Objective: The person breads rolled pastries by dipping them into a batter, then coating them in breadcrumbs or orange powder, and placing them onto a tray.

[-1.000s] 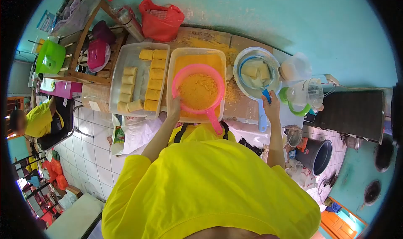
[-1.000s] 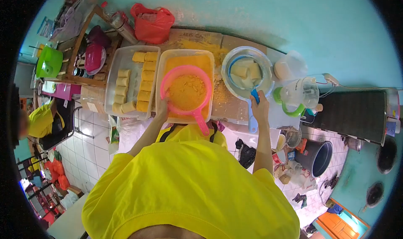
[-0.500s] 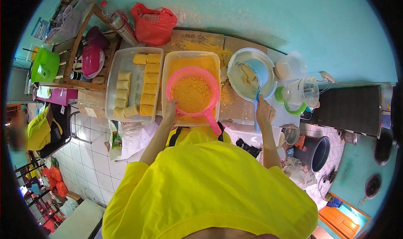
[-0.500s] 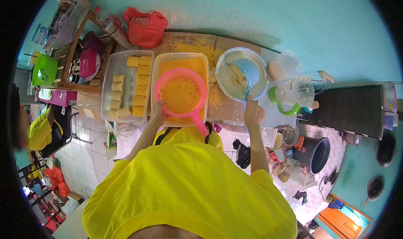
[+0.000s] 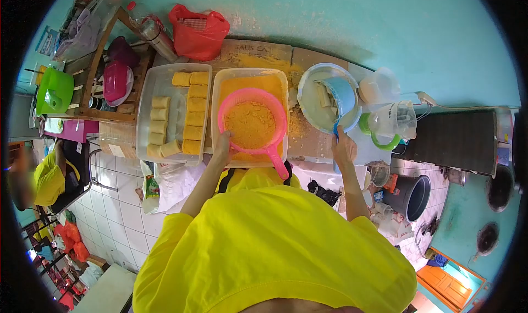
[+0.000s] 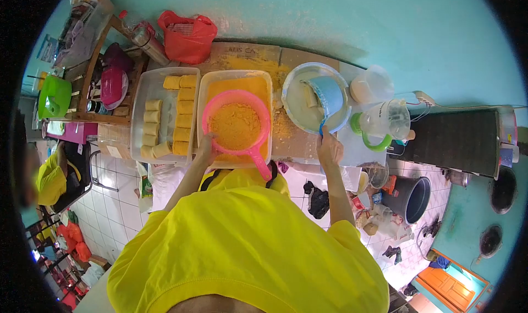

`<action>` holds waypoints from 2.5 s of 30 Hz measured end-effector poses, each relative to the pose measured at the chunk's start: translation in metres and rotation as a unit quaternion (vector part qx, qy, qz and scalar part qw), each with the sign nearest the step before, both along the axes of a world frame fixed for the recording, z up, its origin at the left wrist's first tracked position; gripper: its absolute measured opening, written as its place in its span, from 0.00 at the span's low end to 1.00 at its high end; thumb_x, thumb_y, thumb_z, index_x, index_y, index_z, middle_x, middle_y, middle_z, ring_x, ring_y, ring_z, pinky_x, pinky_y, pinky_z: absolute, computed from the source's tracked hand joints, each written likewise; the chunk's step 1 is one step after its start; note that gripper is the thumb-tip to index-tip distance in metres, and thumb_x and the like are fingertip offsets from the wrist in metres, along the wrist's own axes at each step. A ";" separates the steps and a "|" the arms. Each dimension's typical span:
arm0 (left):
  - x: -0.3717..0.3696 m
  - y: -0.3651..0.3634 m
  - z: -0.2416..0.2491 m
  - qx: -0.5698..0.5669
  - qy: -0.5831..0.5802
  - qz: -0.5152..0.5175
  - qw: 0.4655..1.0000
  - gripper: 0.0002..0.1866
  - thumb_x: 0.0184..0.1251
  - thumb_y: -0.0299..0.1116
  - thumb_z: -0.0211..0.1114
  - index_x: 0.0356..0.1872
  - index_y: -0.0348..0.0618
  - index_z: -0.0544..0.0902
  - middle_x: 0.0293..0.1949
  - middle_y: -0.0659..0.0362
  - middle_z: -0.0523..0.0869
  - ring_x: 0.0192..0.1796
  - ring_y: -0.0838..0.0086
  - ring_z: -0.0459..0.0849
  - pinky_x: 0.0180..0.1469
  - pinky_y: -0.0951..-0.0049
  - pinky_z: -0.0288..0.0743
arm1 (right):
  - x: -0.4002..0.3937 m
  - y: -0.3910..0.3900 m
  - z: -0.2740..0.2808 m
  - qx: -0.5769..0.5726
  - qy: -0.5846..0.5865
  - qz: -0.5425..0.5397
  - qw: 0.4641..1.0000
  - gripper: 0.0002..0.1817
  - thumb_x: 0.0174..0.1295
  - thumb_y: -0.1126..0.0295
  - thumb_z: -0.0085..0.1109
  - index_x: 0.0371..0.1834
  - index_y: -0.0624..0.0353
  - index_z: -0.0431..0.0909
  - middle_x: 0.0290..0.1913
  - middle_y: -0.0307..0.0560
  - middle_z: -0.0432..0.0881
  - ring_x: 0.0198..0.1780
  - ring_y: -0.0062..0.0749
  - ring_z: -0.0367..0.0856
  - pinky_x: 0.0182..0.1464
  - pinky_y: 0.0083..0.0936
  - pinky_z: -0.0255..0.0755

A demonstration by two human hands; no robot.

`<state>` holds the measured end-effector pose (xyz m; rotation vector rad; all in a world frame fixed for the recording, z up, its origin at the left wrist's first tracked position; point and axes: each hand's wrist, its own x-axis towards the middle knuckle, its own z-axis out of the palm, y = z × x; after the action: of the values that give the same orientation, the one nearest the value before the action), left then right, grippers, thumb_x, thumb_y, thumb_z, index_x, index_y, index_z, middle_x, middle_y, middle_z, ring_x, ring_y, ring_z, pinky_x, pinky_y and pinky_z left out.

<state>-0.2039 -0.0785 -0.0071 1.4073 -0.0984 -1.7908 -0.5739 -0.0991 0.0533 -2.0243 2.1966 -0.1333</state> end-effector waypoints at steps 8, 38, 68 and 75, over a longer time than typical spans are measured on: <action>0.000 -0.004 0.018 -0.004 0.003 -0.016 1.000 0.27 0.62 0.33 0.47 0.64 0.40 0.61 0.63 0.52 0.69 0.62 0.62 0.71 0.60 0.54 0.69 | -0.001 -0.007 0.017 -0.032 -0.142 -0.112 0.983 0.12 0.61 0.60 0.56 0.43 0.53 0.73 0.31 0.56 0.81 0.37 0.59 0.79 0.36 0.49 0.70; 0.000 -0.006 0.032 0.009 -0.016 -0.038 0.999 0.24 0.60 0.33 0.49 0.60 0.45 0.63 0.59 0.57 0.71 0.58 0.66 0.72 0.54 0.57 0.70 | 0.027 -0.004 -0.027 -0.025 -0.519 -0.257 0.815 0.13 0.61 0.62 0.62 0.37 0.57 0.69 0.17 0.42 0.72 0.13 0.23 0.68 0.14 0.23 0.61; 0.003 0.002 0.012 -0.015 0.010 -0.037 0.999 0.24 0.59 0.34 0.51 0.59 0.43 0.64 0.58 0.54 0.71 0.57 0.63 0.72 0.54 0.54 0.74 | 0.003 0.004 0.010 0.014 -0.040 -0.001 0.999 0.24 0.59 0.72 0.54 0.60 0.53 0.66 0.41 0.69 0.78 0.41 0.64 0.78 0.40 0.52 0.71; 0.000 0.003 0.020 -0.023 0.019 -0.035 0.999 0.23 0.59 0.34 0.49 0.57 0.42 0.65 0.58 0.53 0.71 0.58 0.62 0.72 0.53 0.51 0.74 | 0.000 0.006 -0.023 -0.053 -0.181 0.047 0.981 0.21 0.59 0.73 0.54 0.57 0.59 0.67 0.42 0.69 0.77 0.45 0.65 0.76 0.44 0.52 0.68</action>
<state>-0.2038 -0.0755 0.0129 1.3525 -0.1705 -1.8601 -0.5739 -0.0931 0.0305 -1.9654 1.9019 -0.5686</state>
